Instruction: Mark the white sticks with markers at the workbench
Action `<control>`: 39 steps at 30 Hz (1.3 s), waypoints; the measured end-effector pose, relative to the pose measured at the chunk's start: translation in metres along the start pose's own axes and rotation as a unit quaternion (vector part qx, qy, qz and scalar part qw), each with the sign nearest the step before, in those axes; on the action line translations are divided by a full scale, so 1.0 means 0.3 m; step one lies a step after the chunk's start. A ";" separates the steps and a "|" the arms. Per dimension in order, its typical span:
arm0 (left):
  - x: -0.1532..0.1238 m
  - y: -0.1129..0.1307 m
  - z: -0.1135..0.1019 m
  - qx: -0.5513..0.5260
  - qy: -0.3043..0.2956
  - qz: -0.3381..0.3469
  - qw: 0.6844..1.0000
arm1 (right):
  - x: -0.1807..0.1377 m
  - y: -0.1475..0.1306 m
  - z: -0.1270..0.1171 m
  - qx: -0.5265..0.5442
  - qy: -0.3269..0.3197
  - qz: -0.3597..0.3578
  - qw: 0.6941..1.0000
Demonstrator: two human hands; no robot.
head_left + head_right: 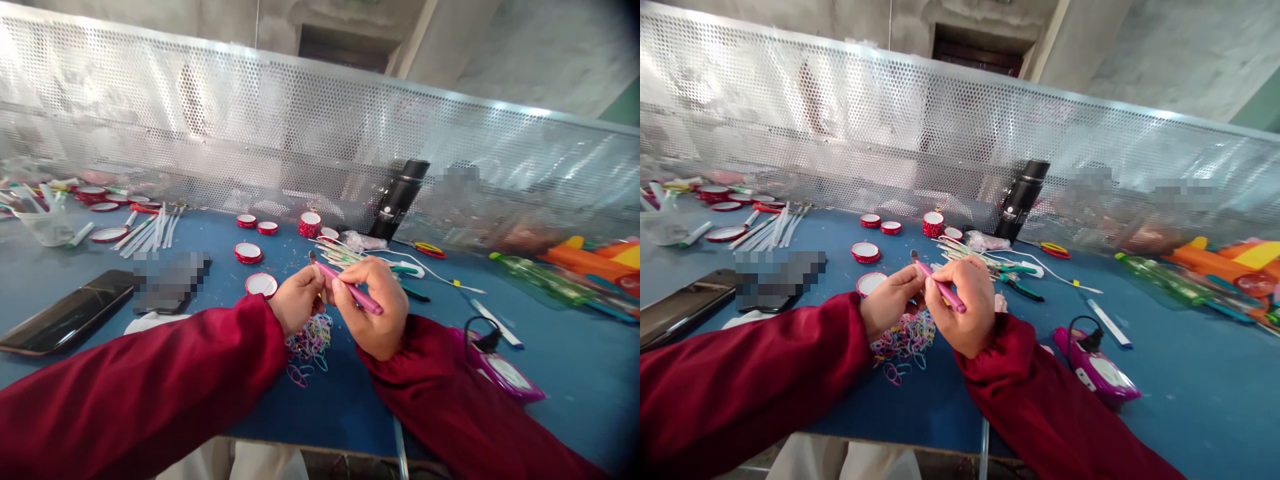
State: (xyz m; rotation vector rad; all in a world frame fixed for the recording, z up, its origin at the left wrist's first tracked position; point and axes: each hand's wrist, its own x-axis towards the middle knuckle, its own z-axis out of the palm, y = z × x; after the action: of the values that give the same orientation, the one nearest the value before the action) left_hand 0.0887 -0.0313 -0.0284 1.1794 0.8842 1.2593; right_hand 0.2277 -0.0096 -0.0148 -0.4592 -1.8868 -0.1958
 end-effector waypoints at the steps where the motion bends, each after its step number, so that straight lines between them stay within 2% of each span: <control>1: 0.000 0.000 0.000 0.001 -0.001 -0.002 1.000 | -0.001 0.003 0.000 -0.007 0.003 0.001 1.000; 5: 0.001 0.002 -0.001 0.003 -0.002 0.001 1.000 | -0.001 0.006 -0.004 -0.017 0.021 0.012 1.000; 10: 0.002 -0.004 -0.004 0.005 -0.006 0.010 1.000 | 0.002 -0.004 0.000 -0.001 0.009 -0.016 1.000; 17: -0.001 -0.001 -0.003 -0.001 -0.005 0.000 1.000 | 0.002 0.005 -0.004 -0.020 0.025 0.003 0.999; 22: 0.000 -0.001 -0.001 -0.002 -0.002 0.012 1.000 | 0.005 -0.001 -0.002 -0.012 0.006 -0.020 1.000; 28: 0.000 0.003 -0.002 -0.004 -0.005 0.007 1.000 | 0.005 0.006 -0.004 -0.022 0.025 -0.001 0.999; 34: 0.001 0.002 -0.001 0.002 -0.001 0.015 1.000 | 0.005 0.001 -0.002 -0.019 0.007 -0.013 1.000; 39: -0.005 0.007 0.001 -0.005 -0.010 0.003 1.000 | 0.003 0.008 -0.007 -0.021 0.026 0.001 0.999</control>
State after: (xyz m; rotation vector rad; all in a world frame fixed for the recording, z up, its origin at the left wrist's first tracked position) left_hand 0.0885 -0.0331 -0.0265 1.1864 0.8584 1.2538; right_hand 0.2302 -0.0078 -0.0134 -0.4805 -1.8343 -0.2428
